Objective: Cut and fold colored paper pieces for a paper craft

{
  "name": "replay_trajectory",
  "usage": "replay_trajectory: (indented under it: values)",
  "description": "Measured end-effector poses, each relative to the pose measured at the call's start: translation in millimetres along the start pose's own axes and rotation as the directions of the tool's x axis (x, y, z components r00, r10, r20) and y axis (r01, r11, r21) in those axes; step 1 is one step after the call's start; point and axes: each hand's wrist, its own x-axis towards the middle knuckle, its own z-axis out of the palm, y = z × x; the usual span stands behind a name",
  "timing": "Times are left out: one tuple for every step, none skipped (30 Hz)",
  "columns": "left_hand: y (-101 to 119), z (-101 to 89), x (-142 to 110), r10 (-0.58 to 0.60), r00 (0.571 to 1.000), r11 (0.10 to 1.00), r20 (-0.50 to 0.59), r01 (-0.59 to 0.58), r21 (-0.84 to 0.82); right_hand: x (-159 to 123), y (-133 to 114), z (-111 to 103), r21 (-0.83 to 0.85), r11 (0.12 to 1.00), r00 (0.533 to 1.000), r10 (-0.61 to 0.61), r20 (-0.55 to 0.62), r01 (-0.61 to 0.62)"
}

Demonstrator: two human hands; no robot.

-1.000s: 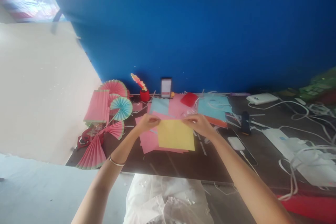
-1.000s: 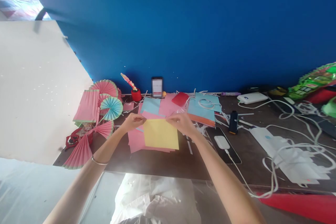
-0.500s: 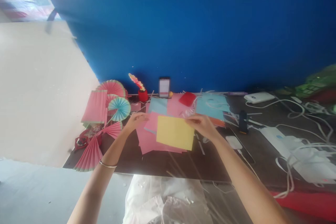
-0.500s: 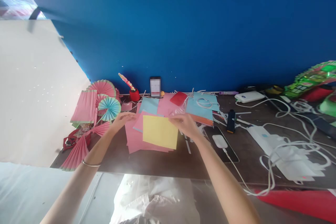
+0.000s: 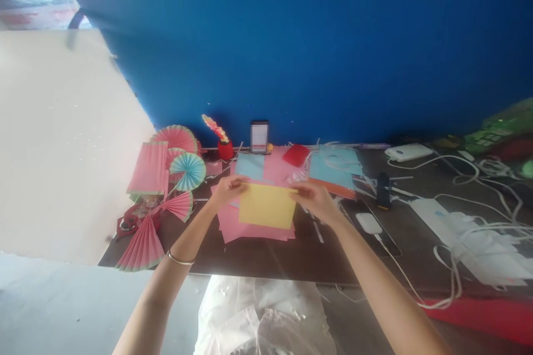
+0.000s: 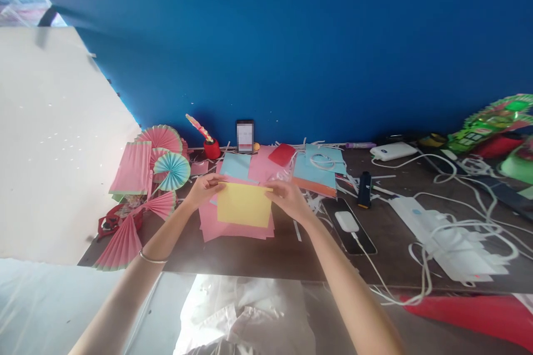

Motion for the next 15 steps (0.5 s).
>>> replay_trajectory:
  values:
    - [-0.2, -0.2, 0.2, 0.004, 1.000, 1.000, 0.010, -0.004, -0.016, 0.1, 1.1, 0.1, -0.014, 1.000, 1.000, -0.001, -0.017, 0.001]
    - [-0.5, -0.3, 0.3, 0.008, 1.000, 0.999, 0.020, -0.008, -0.032, 0.3, 2.2, 0.3, -0.024, 1.000, 0.999, -0.001, -0.032, 0.001]
    - [-0.7, -0.5, 0.4, 0.011, 1.000, 0.999, 0.027, -0.010, -0.043, 0.5, 3.2, 0.6, -0.028, 1.000, 0.999, -0.001, -0.046, 0.000]
    - [-1.0, -0.7, 0.6, 0.011, 1.000, 0.999, 0.029, -0.010, -0.046, 0.8, 4.2, 0.9, -0.029, 1.000, 0.998, -0.001, -0.057, -0.001]
    - [-1.3, -1.0, 0.8, 0.009, 1.000, 0.999, 0.023, -0.009, -0.041, 1.0, 5.0, 1.2, -0.029, 1.000, 0.998, 0.000, -0.063, -0.002]
    - [-1.6, -1.3, 0.9, 0.006, 1.000, 1.000, 0.012, -0.006, -0.028, 1.2, 5.7, 1.4, -0.031, 1.000, 0.998, 0.001, -0.065, -0.003]
    - [-1.9, -1.6, 1.1, 0.002, 1.000, 1.000, -0.002, -0.002, -0.014, 1.3, 6.2, 1.5, -0.031, 1.000, 0.998, 0.002, -0.064, -0.004]
    - [-2.2, -2.0, 1.1, -0.002, 1.000, 1.000, -0.013, 0.002, 0.001, 1.4, 6.5, 1.6, -0.031, 0.999, 0.998, 0.003, -0.060, -0.005]
    - [-2.4, -2.3, 1.1, -0.006, 1.000, 1.000, -0.019, 0.006, 0.013, 1.5, 6.6, 1.6, -0.032, 0.999, 0.998, 0.004, -0.057, -0.006]
    - [-2.6, -2.6, 1.0, -0.010, 1.000, 1.000, -0.022, 0.011, 0.020, 1.5, 6.7, 1.7, -0.033, 0.999, 0.998, 0.006, -0.056, -0.008]
    - [-2.7, -2.9, 0.7, -0.014, 1.000, 1.000, -0.025, 0.014, 0.024, 1.5, 6.6, 1.8, -0.036, 0.999, 0.998, 0.010, -0.057, -0.012]
    - [-2.8, -3.1, 0.3, -0.017, 1.000, 0.999, -0.025, 0.018, 0.027, 1.5, 6.5, 2.0, -0.040, 0.999, 0.998, 0.014, -0.058, -0.016]
    - [-2.7, -3.2, -0.2, -0.021, 1.000, 0.999, -0.022, 0.022, 0.028, 1.4, 6.5, 2.3, -0.044, 0.999, 0.998, 0.019, -0.060, -0.022]
    - [-2.7, -3.4, -0.8, -0.023, 1.000, 0.999, -0.015, 0.023, 0.030, 1.3, 6.5, 2.8, -0.048, 0.998, 0.998, 0.024, -0.062, -0.027]
    - [-2.5, -3.5, -1.5, -0.021, 1.000, 0.999, -0.005, 0.021, 0.031, 1.2, 6.6, 3.3, -0.050, 0.998, 0.998, 0.028, -0.064, -0.032]
